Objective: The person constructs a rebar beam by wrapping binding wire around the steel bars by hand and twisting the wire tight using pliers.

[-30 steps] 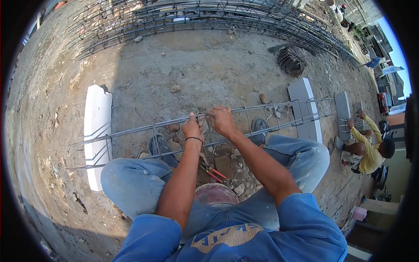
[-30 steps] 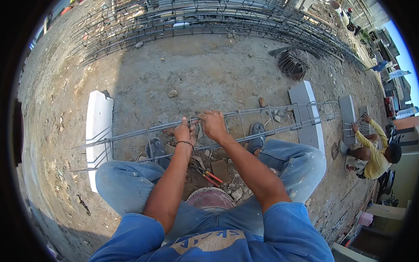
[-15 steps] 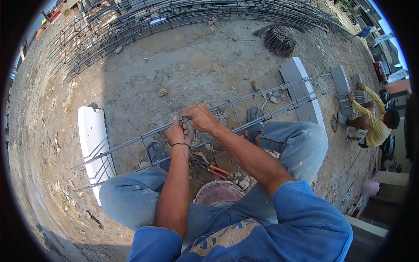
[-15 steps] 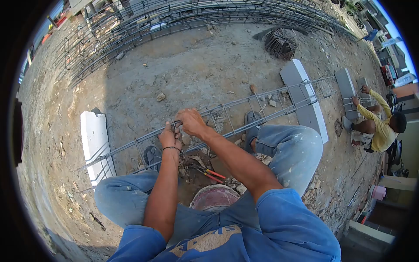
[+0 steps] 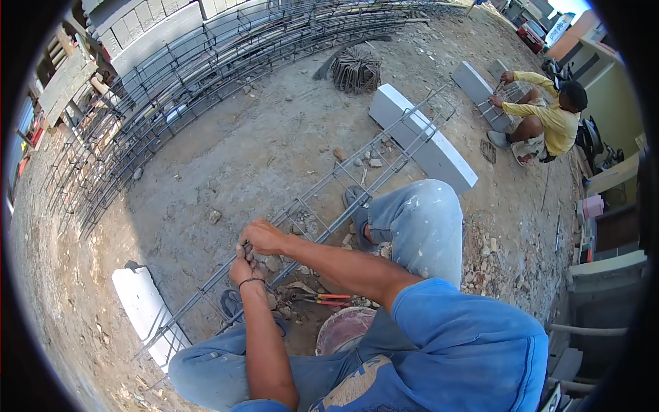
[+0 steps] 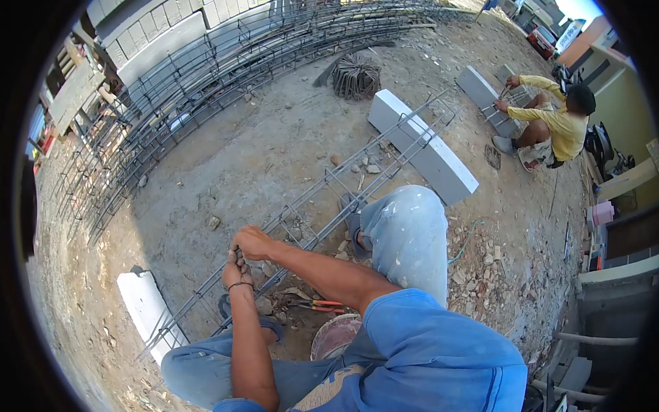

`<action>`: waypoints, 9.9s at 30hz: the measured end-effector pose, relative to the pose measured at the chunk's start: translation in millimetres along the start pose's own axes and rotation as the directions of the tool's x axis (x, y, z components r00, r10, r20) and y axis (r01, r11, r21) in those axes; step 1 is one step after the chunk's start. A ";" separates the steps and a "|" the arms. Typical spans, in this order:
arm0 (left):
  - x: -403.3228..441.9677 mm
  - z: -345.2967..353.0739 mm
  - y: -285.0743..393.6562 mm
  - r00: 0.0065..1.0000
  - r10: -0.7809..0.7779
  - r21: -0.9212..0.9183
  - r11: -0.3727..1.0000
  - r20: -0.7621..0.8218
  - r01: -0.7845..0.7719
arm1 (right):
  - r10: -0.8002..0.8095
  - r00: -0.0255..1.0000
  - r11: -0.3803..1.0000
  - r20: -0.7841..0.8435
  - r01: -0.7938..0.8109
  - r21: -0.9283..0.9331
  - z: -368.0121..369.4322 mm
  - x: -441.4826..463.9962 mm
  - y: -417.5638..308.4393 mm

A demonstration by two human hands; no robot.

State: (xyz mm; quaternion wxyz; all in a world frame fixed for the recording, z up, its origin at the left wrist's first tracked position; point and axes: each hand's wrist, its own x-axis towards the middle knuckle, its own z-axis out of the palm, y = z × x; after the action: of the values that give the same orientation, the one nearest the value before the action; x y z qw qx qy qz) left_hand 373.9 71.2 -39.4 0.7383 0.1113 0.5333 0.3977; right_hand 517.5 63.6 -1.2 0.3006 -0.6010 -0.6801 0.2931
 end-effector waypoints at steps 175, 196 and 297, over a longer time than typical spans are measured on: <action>-13.1 14.0 -1.4 1.000 -0.027 -0.297 0.955 0.010 0.029 | 0.333 0.920 0.933 0.207 -0.290 -0.212 -23.6 40.1 -37.4; -4.2 11.6 -2.2 0.991 -0.130 -0.335 0.932 0.043 0.137 | 0.384 0.737 0.889 0.556 -0.133 -0.438 -17.2 109.3 -25.0; -35.2 24.3 3.2 0.977 0.016 -0.084 0.996 -0.212 -0.034 | -0.725 0.464 0.028 0.508 0.758 -0.652 -91.8 143.3 -5.3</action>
State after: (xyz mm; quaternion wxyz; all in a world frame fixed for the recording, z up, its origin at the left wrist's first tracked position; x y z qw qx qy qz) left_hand 389.6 54.8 -3.0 0.6765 0.0427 0.5894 0.4394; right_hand 570.2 208.9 70.4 0.0745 -0.2142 -0.9406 -0.2529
